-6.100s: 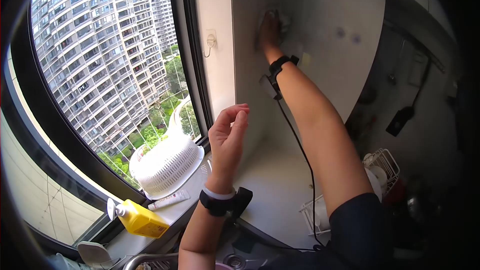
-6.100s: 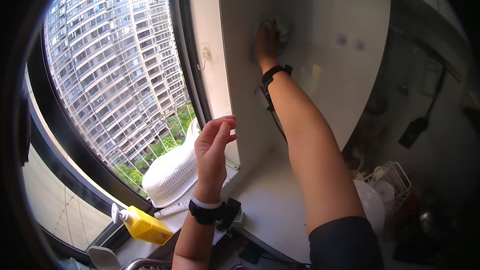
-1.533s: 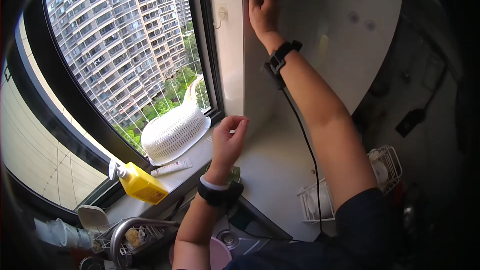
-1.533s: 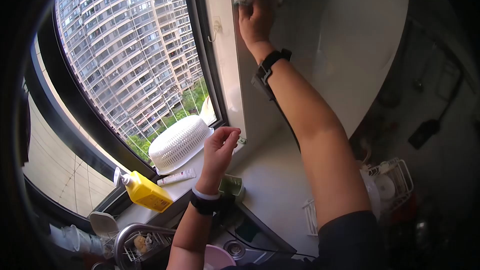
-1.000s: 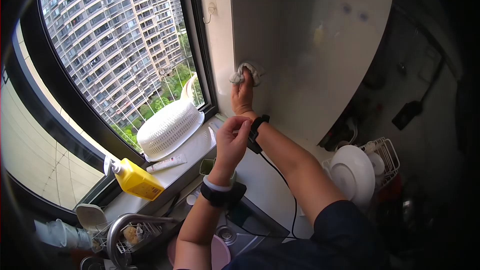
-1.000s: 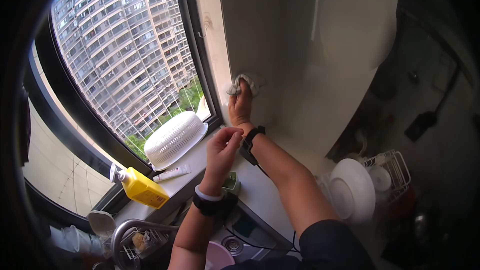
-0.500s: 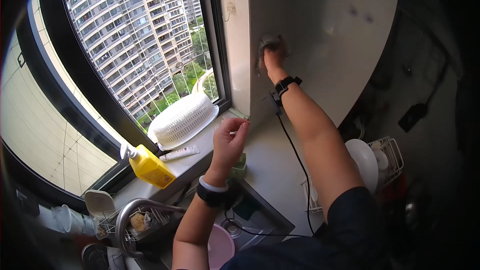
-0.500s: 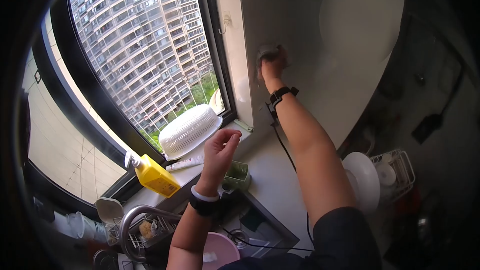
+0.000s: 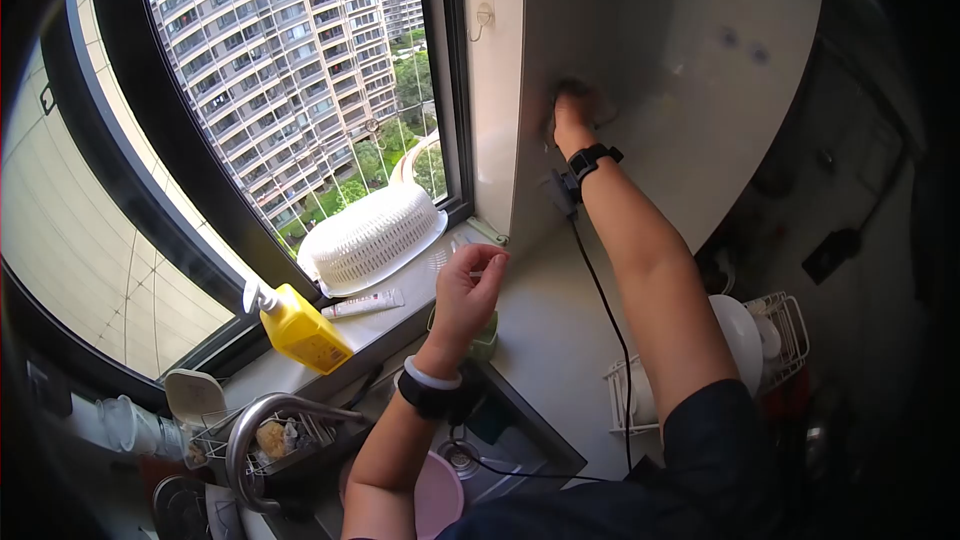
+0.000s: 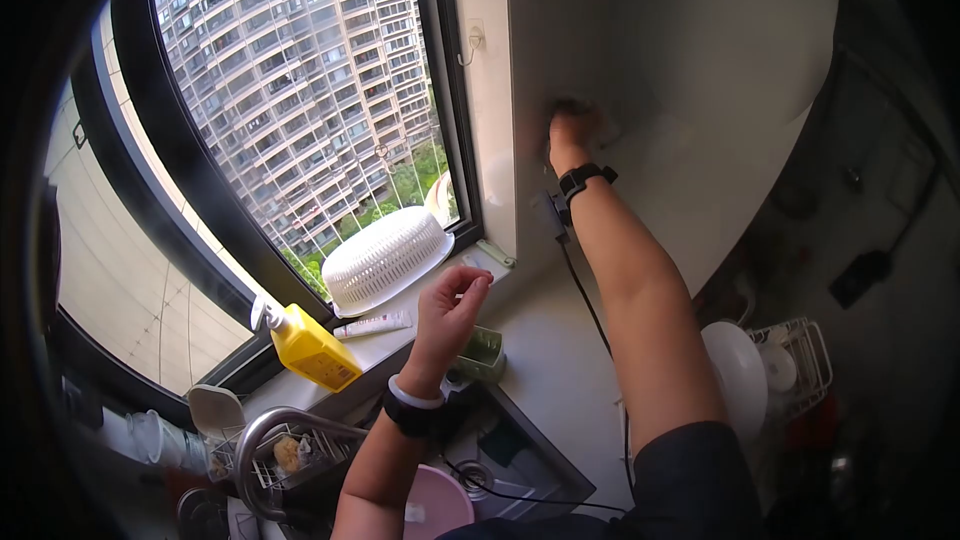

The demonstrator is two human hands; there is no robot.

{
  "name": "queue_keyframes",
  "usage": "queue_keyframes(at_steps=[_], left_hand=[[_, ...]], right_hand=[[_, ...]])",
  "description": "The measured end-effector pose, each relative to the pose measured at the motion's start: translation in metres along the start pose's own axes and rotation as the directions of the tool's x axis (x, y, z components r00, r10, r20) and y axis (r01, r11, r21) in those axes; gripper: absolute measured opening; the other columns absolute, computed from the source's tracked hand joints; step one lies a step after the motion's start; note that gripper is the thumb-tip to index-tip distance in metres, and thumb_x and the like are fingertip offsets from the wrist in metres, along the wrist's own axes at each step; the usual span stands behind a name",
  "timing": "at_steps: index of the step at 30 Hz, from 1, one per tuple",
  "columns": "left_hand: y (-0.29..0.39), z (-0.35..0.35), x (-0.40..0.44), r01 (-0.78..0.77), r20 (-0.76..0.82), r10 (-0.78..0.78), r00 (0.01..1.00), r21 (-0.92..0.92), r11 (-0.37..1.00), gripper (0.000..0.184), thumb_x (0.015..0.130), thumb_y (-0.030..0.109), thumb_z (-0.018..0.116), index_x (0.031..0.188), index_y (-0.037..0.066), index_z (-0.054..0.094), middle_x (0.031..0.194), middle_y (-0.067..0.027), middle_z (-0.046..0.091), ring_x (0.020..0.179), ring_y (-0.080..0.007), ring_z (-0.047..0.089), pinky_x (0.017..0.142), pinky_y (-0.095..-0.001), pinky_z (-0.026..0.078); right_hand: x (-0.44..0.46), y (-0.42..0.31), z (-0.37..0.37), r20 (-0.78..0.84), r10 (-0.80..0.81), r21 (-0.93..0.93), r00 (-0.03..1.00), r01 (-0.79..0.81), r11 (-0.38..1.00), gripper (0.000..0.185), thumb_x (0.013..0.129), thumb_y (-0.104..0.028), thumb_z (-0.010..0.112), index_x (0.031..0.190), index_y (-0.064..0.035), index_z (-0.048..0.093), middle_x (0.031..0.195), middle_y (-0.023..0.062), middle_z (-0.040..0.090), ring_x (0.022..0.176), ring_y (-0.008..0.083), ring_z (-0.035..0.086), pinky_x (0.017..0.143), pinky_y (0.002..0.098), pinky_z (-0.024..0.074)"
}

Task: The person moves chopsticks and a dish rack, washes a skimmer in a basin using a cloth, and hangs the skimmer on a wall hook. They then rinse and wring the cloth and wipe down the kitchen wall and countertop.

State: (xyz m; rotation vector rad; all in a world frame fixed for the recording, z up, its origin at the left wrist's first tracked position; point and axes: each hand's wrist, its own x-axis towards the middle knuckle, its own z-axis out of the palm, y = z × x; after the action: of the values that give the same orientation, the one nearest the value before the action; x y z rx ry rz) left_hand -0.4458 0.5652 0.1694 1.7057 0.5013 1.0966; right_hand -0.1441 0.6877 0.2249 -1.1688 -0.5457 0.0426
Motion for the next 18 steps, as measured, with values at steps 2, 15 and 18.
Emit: queue_keyframes(at_steps=[2, 15, 18], left_hand=[[-0.002, -0.001, -0.001, 0.01, 0.0, -0.01, 1.0, -0.002, 1.0, 0.01, 0.085, 0.009, 0.058, 0.088, 0.0, 0.061, 0.083, -0.0055, 0.06, 0.073, -0.0098, 0.057, 0.065, -0.0232, 0.047], [-0.011, -0.002, 0.035, -0.014, 0.01, 0.014, 1.0, -0.023, 1.0, 0.01, 0.085, 0.009, 0.059, 0.088, 0.0, 0.061, 0.081, -0.0041, 0.06, 0.072, -0.0079, 0.057, 0.06, -0.0208, 0.046], [0.004, 0.008, 0.06, 0.01, 0.063, -0.002, 0.998, -0.117, 0.993, 0.012, 0.087, 0.011, 0.058, 0.092, 0.0, 0.061, 0.081, -0.0015, 0.061, 0.073, -0.0057, 0.055, 0.063, -0.0197, 0.044]], right_hand=[[-0.005, 0.008, 0.002, -0.024, -0.159, -0.019, 0.987, 0.159, 0.987, 0.044, 0.077, -0.012, 0.052, 0.116, 0.0055, 0.043, 0.102, 0.0146, 0.054, 0.086, 0.0209, 0.051, 0.079, 0.0326, 0.042], [0.042, -0.149, 0.073, 0.014, -0.906, -0.409, 0.422, 0.829, 0.38, 0.046, 0.079, -0.024, 0.053, 0.117, 0.0014, 0.048, 0.102, 0.0238, 0.057, 0.098, 0.038, 0.053, 0.09, 0.041, 0.0406], [0.085, -0.213, 0.096, 0.137, -0.864, -0.259, 0.484, 0.86, 0.441, 0.051, 0.073, -0.026, 0.054, 0.118, -0.0027, 0.048, 0.108, 0.0225, 0.055, 0.104, 0.0387, 0.051, 0.093, 0.0421, 0.0391]])
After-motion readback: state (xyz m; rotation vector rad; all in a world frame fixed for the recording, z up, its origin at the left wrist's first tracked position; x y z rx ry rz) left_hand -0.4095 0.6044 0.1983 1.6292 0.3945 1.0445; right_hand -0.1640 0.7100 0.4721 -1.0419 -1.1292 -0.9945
